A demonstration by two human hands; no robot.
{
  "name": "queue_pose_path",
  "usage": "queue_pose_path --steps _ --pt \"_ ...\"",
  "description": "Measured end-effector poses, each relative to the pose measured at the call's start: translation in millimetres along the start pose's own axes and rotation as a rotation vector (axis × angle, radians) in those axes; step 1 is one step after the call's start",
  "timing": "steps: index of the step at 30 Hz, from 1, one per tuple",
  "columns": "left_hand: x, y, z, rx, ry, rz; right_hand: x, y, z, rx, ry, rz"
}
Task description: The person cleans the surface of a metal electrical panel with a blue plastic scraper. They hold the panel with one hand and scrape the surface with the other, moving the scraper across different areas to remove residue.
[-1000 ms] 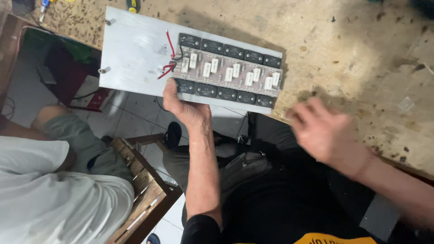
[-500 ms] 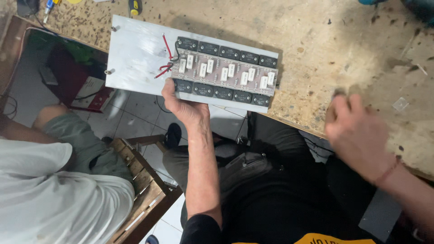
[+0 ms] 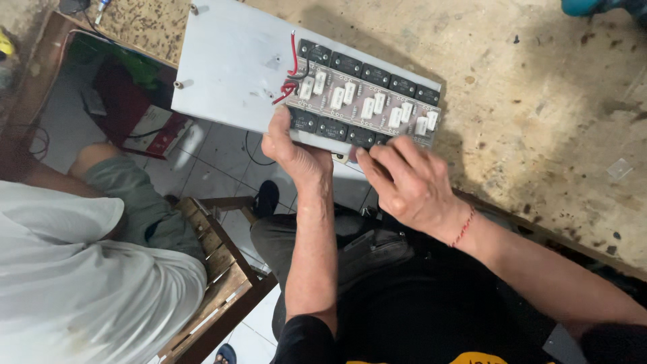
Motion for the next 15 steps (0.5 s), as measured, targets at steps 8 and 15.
queue_pose_path --steps 8,15 --pt "6.2 -7.3 -7.4 -0.019 -0.010 0.018 -97.7 25.1 -35.9 -0.176 -0.312 0.173" --pt "-11.3 15.1 13.9 0.028 -0.030 0.101 -39.2 5.8 -48.5 -0.035 -0.023 0.107"
Point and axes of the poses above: each hand's wrist, its own x-axis towards the middle knuckle, its own z-axis out of the palm, y = z × x, the point moved 3 cm from there along x, towards the middle knuckle, and after that the axes turned 14 degrees about x, right-handed, at the moved point
